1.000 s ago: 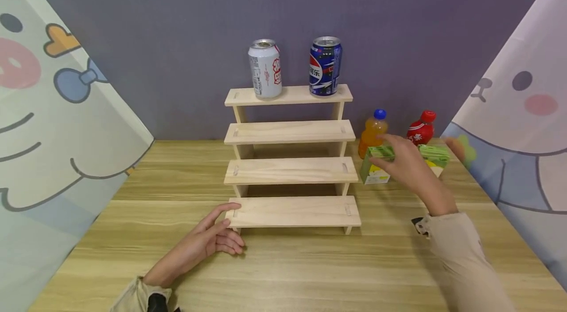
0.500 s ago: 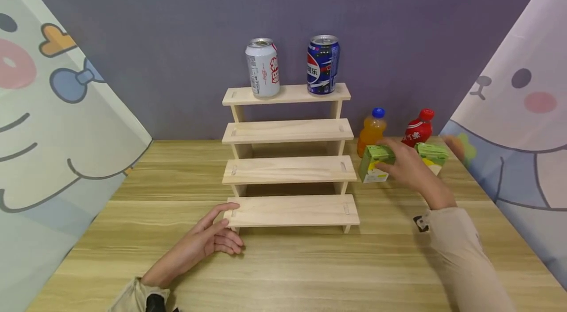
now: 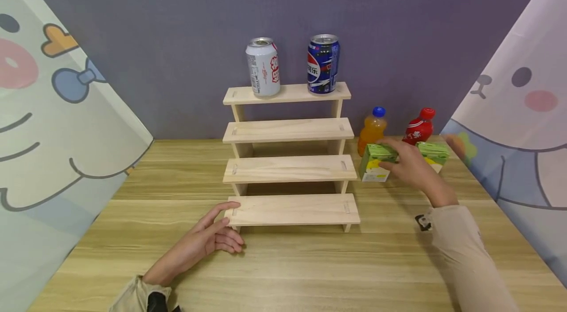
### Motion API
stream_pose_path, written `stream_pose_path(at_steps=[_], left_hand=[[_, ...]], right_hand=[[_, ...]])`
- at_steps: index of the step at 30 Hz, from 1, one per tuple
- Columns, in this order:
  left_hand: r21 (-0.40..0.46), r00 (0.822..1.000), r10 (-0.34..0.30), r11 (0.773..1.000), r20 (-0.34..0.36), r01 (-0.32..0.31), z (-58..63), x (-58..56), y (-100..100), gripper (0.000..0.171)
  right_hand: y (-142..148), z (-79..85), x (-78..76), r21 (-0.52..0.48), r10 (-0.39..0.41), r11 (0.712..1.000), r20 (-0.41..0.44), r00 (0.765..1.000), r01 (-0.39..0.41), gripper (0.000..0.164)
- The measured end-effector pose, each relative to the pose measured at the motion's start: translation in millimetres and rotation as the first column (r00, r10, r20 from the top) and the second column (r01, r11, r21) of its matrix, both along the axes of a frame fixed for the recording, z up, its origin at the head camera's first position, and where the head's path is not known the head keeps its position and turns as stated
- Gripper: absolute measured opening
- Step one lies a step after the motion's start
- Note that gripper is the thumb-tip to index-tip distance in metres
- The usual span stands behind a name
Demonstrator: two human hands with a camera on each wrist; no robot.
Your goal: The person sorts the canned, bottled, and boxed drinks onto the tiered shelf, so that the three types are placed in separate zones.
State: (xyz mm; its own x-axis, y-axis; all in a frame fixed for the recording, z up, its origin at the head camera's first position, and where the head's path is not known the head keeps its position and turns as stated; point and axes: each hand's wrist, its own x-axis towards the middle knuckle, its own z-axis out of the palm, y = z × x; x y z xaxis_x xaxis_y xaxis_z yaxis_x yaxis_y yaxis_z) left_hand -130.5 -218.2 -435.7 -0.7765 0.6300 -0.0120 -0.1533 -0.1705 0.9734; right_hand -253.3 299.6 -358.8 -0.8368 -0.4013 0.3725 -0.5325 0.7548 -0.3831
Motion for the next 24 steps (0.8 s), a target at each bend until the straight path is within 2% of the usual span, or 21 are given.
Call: stream_pose_path(at_steps=[10, 24], left_hand=[[-0.003, 1.0, 0.0, 1.0, 0.003, 0.0, -0.4, 0.0, -0.2, 0.046], [0.005, 1.0, -0.007, 1.0, 0.001, 0.007, 0.4, -0.5, -0.3, 0.045]], right_hand=[[0.7, 1.5, 1.6, 0.019, -0.05, 0.999, -0.034, 0.998, 0.05, 0.053], [-2.0, 6.5, 4.3, 0.037, -0.075, 0.996, -0.073, 0.995, 0.077, 0.048]])
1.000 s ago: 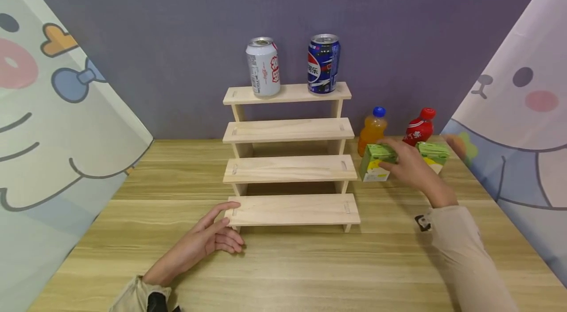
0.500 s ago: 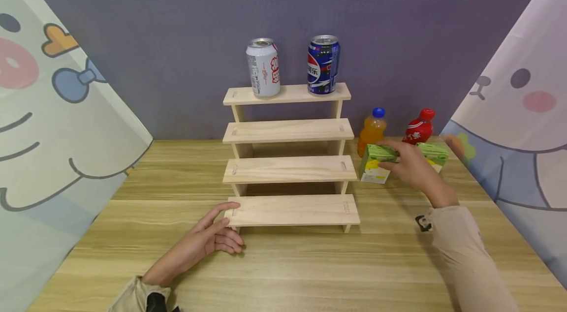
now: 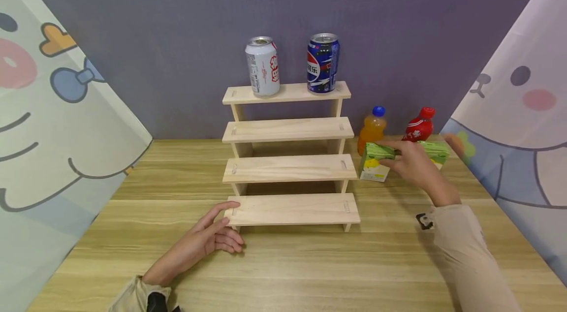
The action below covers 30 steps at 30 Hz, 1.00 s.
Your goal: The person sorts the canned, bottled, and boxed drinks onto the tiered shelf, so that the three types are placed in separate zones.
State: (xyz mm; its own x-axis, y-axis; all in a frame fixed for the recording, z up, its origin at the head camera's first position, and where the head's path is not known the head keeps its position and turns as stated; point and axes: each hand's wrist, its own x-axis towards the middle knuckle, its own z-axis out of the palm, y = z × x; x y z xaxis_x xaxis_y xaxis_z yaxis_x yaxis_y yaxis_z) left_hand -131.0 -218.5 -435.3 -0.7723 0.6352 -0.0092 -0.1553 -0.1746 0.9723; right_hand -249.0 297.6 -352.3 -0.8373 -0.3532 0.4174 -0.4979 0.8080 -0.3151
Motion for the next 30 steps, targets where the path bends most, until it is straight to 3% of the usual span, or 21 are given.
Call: stream_pose_path(at_steps=[9, 17, 30], left_hand=[[0.019, 1.0, -0.008, 1.0, -0.007, 0.008, -0.2, -2.6, -0.7, 0.046], [0.051, 1.0, -0.01, 0.999, 0.0, 0.01, -4.2, -2.3, -1.2, 0.045], [0.074, 1.0, -0.014, 0.997, -0.007, 0.015, -6.4, -1.9, -2.1, 0.045]], right_hand=[[-4.6, 8.9, 2.7, -0.045, 0.012, 0.999, -0.071, 0.997, -0.015, 0.045], [-8.6, 16.7, 9.9, -0.082, -0.01, 0.997, -0.061, 0.998, 0.005, 0.046], [-15.5, 27.3, 18.3, -0.114, 0.003, 0.993, -0.219, 0.976, -0.028, 0.049]])
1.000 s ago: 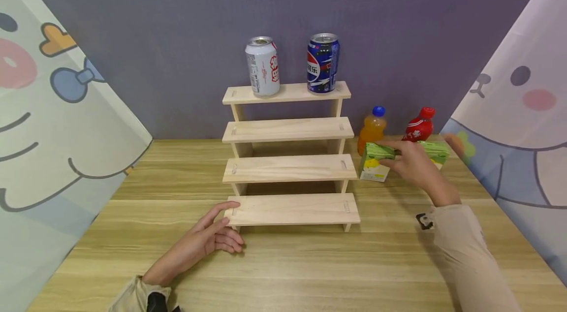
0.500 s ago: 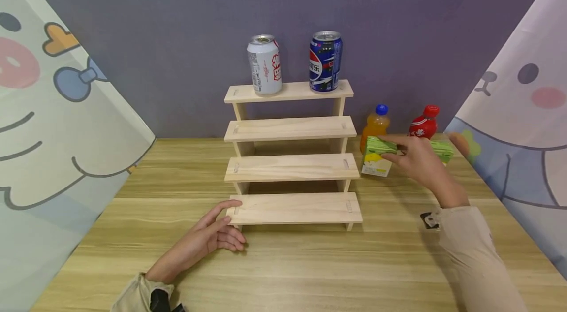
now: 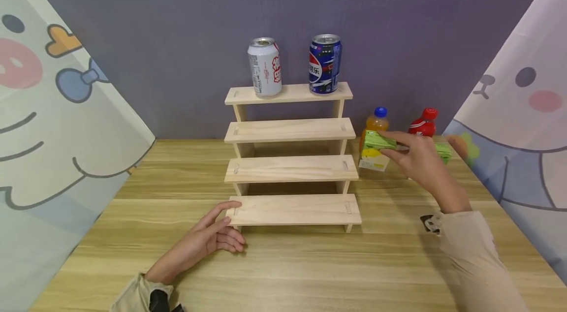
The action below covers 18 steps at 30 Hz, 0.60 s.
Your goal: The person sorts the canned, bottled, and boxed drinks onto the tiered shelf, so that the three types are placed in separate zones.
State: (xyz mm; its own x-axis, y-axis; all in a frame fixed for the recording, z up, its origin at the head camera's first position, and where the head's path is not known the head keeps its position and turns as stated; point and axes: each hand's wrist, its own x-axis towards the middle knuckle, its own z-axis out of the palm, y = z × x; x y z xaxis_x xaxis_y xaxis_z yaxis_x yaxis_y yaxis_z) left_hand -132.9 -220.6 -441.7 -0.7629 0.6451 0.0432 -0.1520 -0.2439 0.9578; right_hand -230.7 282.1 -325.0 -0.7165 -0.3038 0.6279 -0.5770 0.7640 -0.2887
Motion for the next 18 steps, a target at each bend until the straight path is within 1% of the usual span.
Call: stream_pose_path(at_steps=[3, 6, 9, 12, 13, 18], left_hand=[[-0.021, 1.0, 0.007, 1.0, 0.015, -0.006, 0.1, 0.4, -0.4, 0.045], [-0.025, 1.0, 0.006, 1.0, 0.01, -0.006, -0.1, 0.7, -1.0, 0.046], [-0.015, 1.0, 0.002, 1.0, 0.004, -0.002, -0.2, 0.5, -1.2, 0.045], [-0.008, 1.0, -0.004, 1.0, -0.001, 0.004, 0.2, 0.4, -1.0, 0.045], [-0.011, 1.0, -0.006, 1.0, 0.002, 0.006, 0.6, 0.5, -0.8, 0.045], [-0.012, 1.0, -0.01, 1.0, -0.006, 0.01, 1.7, 0.2, 0.4, 0.045]], right_hand=[[-1.0, 3.5, 2.5, -0.004, 0.001, 1.0, -0.033, 0.999, -0.001, 0.052], [-1.4, 10.1, 7.1, 0.012, -0.026, 1.0, -0.071, 0.997, 0.027, 0.054], [-1.7, 18.4, 11.9, 0.003, -0.05, 0.999, -0.048, 0.998, 0.05, 0.054], [-3.1, 27.6, 15.4, -0.028, -0.034, 0.999, -0.029, 0.999, 0.033, 0.054], [-3.5, 30.5, 15.9, -0.035, -0.022, 0.999, -0.04, 0.999, 0.021, 0.054], [-6.5, 46.8, 20.1, -0.029, 0.026, 0.999, -0.146, 0.989, -0.03, 0.059]])
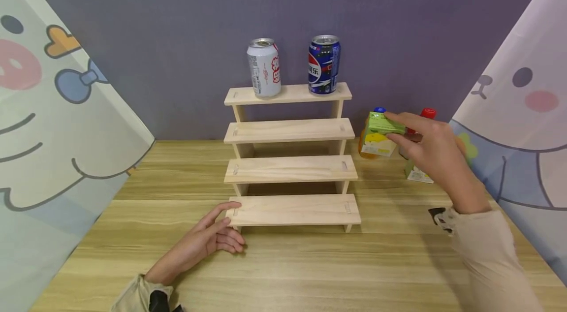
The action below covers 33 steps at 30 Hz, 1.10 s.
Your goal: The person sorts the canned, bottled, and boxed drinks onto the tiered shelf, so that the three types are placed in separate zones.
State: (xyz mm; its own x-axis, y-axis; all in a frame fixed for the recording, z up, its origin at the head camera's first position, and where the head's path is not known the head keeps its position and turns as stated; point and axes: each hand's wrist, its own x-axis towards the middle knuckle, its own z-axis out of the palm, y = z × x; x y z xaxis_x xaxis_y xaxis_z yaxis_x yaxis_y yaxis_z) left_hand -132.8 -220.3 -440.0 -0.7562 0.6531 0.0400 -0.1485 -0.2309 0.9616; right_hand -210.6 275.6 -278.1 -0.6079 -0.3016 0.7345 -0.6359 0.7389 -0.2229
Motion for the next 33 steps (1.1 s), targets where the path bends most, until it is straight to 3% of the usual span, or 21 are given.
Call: stream_pose_path(at_steps=[9, 18, 24, 33], left_hand=[[-0.008, 1.0, -0.003, 1.0, -0.004, 0.003, 1.7, -2.3, 0.0, 0.046], [-0.008, 1.0, 0.006, 1.0, 0.009, -0.006, 1.6, 0.4, -0.2, 0.045], [-0.021, 1.0, 0.016, 1.0, 0.017, -0.016, 1.5, 1.7, -0.1, 0.046], [-0.033, 1.0, 0.014, 0.999, 0.021, -0.013, 3.2, 1.7, 0.6, 0.046]], right_hand=[[-11.6, 29.7, 1.7, 0.035, 0.028, 0.999, -0.142, 0.989, -0.024, 0.061], [-32.1, 51.8, 13.8, 0.074, 0.023, 0.997, -0.113, 0.993, -0.015, 0.06], [-49.0, 57.0, 11.9, 0.032, 0.089, 0.996, -0.095, 0.991, -0.086, 0.059], [-79.8, 61.7, -1.7, -0.012, 0.201, 0.979, -0.134, 0.97, -0.204, 0.054]])
